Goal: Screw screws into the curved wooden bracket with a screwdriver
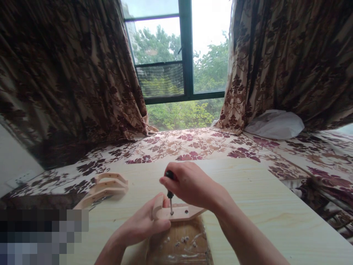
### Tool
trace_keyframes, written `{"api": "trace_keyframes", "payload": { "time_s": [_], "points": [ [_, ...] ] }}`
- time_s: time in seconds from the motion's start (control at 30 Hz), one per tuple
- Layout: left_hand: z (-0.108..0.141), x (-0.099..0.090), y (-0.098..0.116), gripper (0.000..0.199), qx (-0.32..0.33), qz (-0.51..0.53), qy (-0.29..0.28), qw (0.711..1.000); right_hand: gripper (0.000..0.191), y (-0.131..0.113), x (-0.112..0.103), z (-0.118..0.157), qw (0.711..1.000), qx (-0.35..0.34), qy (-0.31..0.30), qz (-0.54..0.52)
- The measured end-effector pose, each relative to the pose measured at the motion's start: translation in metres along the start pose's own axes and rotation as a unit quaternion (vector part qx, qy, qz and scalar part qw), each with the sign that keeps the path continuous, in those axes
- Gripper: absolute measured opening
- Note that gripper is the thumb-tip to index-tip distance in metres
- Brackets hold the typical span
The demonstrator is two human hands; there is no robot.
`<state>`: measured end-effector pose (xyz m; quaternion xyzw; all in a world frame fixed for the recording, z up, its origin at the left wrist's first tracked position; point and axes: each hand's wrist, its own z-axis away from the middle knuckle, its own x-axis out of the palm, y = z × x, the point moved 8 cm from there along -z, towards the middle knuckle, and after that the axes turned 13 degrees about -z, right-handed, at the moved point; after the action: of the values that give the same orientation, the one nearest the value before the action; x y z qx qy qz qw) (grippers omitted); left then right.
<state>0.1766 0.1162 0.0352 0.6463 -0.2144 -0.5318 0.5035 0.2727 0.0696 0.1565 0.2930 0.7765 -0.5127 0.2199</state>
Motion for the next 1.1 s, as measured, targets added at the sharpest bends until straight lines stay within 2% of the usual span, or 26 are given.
{"api": "trace_keyframes", "payload": {
  "time_s": [0.1,0.23,0.33,0.4,0.47,0.57,0.67,0.77,0.9,1.0,1.1],
  "points": [
    [-0.001,0.000,-0.001,0.027,0.003,0.001,0.000,1.000,0.013,-0.008,-0.001,0.004,0.999,-0.016,-0.027,-0.013],
    [-0.002,0.001,-0.001,0.030,0.009,0.005,-0.003,1.000,0.018,-0.018,0.003,0.010,0.993,-0.043,-0.092,-0.062],
    [-0.001,0.001,-0.002,0.028,-0.002,-0.001,-0.001,1.000,0.012,-0.014,0.002,0.008,0.996,-0.039,-0.070,-0.044],
    [0.001,0.000,-0.001,0.027,-0.012,-0.009,-0.001,1.000,0.014,-0.008,-0.001,0.005,0.999,-0.024,-0.043,-0.008],
    [0.002,0.000,0.000,0.027,-0.018,-0.016,-0.001,1.000,0.019,-0.006,-0.003,0.002,0.998,-0.009,-0.040,0.040],
    [0.003,-0.001,0.001,0.024,-0.018,-0.022,0.006,1.000,0.020,-0.015,-0.002,0.002,0.988,-0.025,-0.098,0.115],
    [0.002,-0.002,0.001,0.023,-0.016,-0.023,0.015,1.000,0.012,-0.035,0.004,0.006,0.971,-0.088,-0.170,0.144],
    [0.002,-0.001,0.000,0.025,-0.021,-0.022,0.019,0.999,0.015,-0.044,0.013,0.009,0.953,-0.121,-0.212,0.178],
    [0.006,0.002,-0.002,0.024,-0.029,0.000,0.042,0.999,0.018,-0.032,0.020,0.005,0.953,-0.095,-0.199,0.210],
    [0.011,0.007,-0.008,0.025,-0.043,0.040,0.077,0.995,0.020,-0.017,0.015,0.001,0.961,-0.040,-0.161,0.219],
    [0.015,0.012,-0.012,0.024,-0.045,0.093,0.114,0.988,0.022,-0.019,0.010,0.002,0.962,-0.044,-0.164,0.215]
  ]
}}
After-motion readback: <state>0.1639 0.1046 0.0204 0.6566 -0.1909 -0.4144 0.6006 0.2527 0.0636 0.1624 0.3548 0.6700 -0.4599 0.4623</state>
